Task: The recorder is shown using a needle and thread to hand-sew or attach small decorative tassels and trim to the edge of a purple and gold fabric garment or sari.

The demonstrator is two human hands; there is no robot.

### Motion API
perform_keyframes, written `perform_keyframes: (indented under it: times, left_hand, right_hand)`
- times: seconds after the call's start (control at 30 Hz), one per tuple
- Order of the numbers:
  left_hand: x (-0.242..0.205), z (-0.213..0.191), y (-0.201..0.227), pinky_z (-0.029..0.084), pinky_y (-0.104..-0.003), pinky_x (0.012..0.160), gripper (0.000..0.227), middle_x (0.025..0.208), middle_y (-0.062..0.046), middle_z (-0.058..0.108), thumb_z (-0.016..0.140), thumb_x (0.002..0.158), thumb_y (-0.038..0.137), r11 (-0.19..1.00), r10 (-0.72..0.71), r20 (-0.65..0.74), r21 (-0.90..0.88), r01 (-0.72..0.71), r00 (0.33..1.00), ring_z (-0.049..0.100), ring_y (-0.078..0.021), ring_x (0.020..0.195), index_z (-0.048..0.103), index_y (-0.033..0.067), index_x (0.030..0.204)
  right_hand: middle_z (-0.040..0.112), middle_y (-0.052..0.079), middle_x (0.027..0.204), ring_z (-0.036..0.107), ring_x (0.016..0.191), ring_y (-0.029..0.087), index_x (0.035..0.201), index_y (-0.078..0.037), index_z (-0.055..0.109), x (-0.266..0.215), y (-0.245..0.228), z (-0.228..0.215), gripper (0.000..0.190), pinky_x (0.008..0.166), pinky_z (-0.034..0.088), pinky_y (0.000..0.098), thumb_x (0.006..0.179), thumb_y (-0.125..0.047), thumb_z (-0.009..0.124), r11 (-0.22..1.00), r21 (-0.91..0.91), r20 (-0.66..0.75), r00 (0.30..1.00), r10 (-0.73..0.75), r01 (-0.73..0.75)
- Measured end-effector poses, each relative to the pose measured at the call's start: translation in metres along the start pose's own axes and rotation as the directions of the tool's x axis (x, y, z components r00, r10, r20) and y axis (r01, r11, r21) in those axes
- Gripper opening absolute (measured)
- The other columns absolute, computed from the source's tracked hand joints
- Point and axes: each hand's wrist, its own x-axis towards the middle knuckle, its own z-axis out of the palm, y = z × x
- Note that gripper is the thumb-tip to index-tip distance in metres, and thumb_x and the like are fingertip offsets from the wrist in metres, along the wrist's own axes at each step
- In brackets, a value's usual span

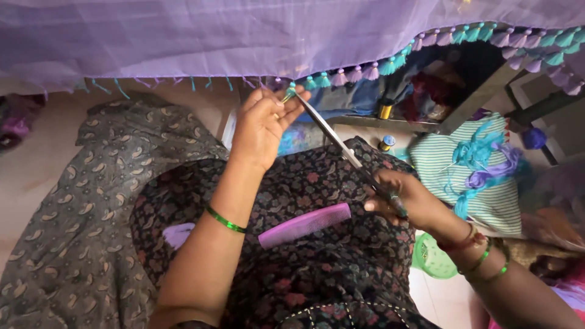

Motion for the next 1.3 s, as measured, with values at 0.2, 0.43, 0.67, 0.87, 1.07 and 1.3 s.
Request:
perform_keyframes:
  times: [0.2, 0.43, 0.67, 0.87, 1.07, 1.3]
  left_hand:
    - [0.015, 0.001, 0.019, 0.042, -0.037, 0.097, 0.028, 0.117, -0.003, 0.064, 0.068, 0.09, 0.014, 0.859, 0.143, -0.195, 0.511, -0.024, 0.97, 0.06, -0.0174, 0.107, 0.06, 0.0157, 0.116]
    - [0.06, -0.023, 0.001, 0.047, -0.032, 0.106, 0.032, 0.119, -0.001, 0.071, 0.075, 0.095, 0.015, 0.903, -0.001, 0.109, 0.427, -0.046, 0.994, 0.063, -0.0138, 0.114, 0.069, 0.0034, 0.124]
    - [0.046, -0.027, -0.025, 0.053, -0.03, 0.096, 0.02, 0.105, -0.003, 0.075, 0.073, 0.098, 0.017, 0.788, 0.176, 0.087, 0.584, -0.194, 0.98, 0.072, -0.0143, 0.1, 0.074, 0.0009, 0.11]
    - [0.018, -0.021, -0.027, 0.052, -0.027, 0.092, 0.027, 0.1, -0.003, 0.079, 0.063, 0.104, 0.024, 0.671, 0.21, 0.128, 0.702, -0.239, 0.969, 0.068, -0.0087, 0.096, 0.077, 0.0007, 0.105]
    - [0.011, -0.02, -0.025, 0.05, -0.025, 0.086, 0.025, 0.1, -0.004, 0.078, 0.061, 0.104, 0.019, 0.671, 0.21, 0.106, 0.707, -0.222, 0.972, 0.065, -0.0077, 0.093, 0.078, -0.0005, 0.105]
    - [0.019, -0.035, -0.038, 0.051, -0.026, 0.09, 0.022, 0.097, -0.009, 0.08, 0.061, 0.101, 0.012, 0.743, 0.192, 0.077, 0.64, -0.197, 0.978, 0.069, -0.0107, 0.092, 0.077, -0.004, 0.101]
  right_hand:
    - [0.064, -0.001, 0.065, 0.06, 0.052, 0.007, 0.091, -0.004, 0.067, -0.014, 0.009, -0.03, 0.026, 0.043, 0.044, 0.0243, 0.076, -0.015, 0.085, 0.983, -0.179, -0.096, 0.994, -0.05, 0.032]
    - [0.066, 0.006, 0.063, 0.054, 0.052, 0.013, 0.097, -0.007, 0.073, -0.021, -0.026, -0.055, 0.031, 0.046, 0.04, 0.0333, 0.076, -0.025, 0.087, 0.849, -0.457, -0.338, 0.934, 0.111, -0.266]
    - [0.067, 0.014, 0.074, 0.062, 0.066, 0.024, 0.101, 0.001, 0.068, -0.013, -0.047, -0.072, 0.055, 0.059, 0.049, 0.0396, 0.064, -0.033, 0.091, 0.632, -0.774, -0.218, 0.922, -0.318, 0.035]
    - [0.07, 0.02, 0.08, 0.069, 0.067, 0.033, 0.106, 0.0, 0.067, 0.007, -0.076, -0.067, 0.059, 0.062, 0.052, 0.044, 0.065, -0.036, 0.088, 0.544, -0.839, -0.168, 0.941, -0.293, 0.02]
    - [0.07, 0.022, 0.082, 0.069, 0.074, 0.04, 0.11, 0.0, 0.066, 0.03, -0.112, -0.061, 0.056, 0.065, 0.054, 0.0478, 0.069, -0.032, 0.086, 0.413, -0.894, -0.001, 0.921, -0.39, 0.174]
    - [0.068, 0.028, 0.078, 0.067, 0.079, 0.049, 0.111, -0.002, 0.059, 0.045, -0.145, -0.048, 0.06, 0.067, 0.053, 0.0548, 0.074, -0.044, 0.083, 0.309, -0.944, 0.053, 0.977, -0.205, 0.116]
